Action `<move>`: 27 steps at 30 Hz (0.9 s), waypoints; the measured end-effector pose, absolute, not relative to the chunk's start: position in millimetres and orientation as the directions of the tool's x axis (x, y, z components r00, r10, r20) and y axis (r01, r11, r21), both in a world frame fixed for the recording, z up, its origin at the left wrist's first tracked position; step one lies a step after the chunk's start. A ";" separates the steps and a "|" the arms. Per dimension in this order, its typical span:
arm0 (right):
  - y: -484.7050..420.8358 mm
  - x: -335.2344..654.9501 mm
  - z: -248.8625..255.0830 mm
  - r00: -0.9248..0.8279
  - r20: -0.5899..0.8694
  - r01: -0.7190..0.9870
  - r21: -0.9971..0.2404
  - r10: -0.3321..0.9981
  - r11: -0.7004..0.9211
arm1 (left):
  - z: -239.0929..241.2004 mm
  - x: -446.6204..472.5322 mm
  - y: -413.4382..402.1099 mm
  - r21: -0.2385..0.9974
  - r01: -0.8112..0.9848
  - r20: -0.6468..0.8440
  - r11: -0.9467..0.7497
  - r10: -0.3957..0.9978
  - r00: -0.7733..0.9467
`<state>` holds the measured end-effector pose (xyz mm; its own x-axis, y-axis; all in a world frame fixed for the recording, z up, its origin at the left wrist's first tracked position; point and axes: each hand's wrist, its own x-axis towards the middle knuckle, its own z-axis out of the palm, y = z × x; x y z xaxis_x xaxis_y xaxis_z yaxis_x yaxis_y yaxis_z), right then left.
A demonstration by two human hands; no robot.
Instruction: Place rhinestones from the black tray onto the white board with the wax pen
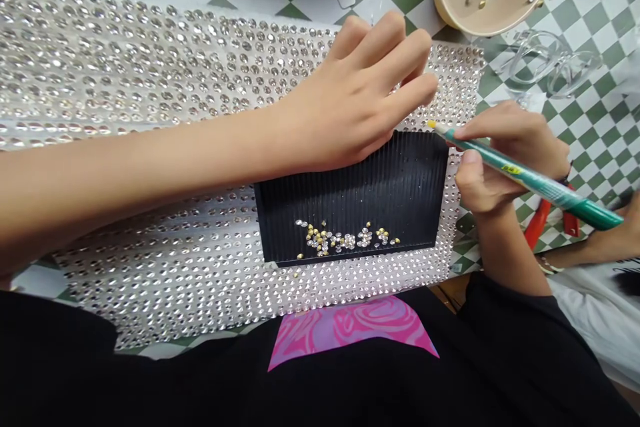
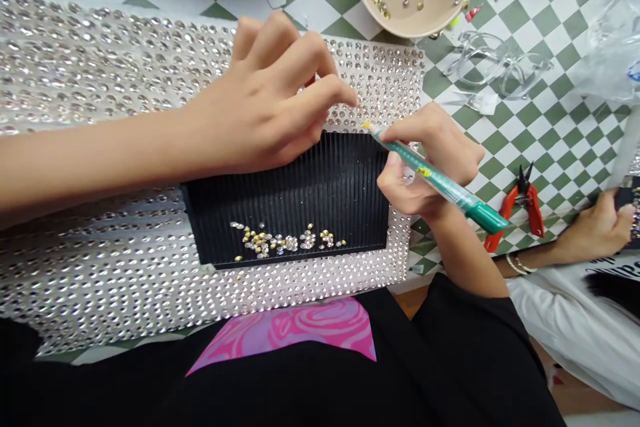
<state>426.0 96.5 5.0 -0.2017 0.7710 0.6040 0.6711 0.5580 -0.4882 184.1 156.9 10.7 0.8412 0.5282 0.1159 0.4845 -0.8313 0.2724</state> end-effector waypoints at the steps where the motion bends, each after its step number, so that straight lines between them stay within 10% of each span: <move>1: 95.9 426.2 5.5 -0.217 0.599 0.676 -0.478 0.771 0.561 | 11.4 184.2 156.9 0.272 0.489 0.110 -0.829 0.531 0.840; 24: 96.2 429.3 0.4 -0.294 0.568 0.640 -0.481 0.769 0.599 | 52.9 177.8 166.8 0.447 0.580 0.196 -0.681 0.708 0.679; 27: 96.9 433.5 -7.3 -0.266 0.603 0.600 -0.507 0.752 0.619 | 62.4 167.1 177.5 0.165 0.598 0.109 -0.784 0.617 0.779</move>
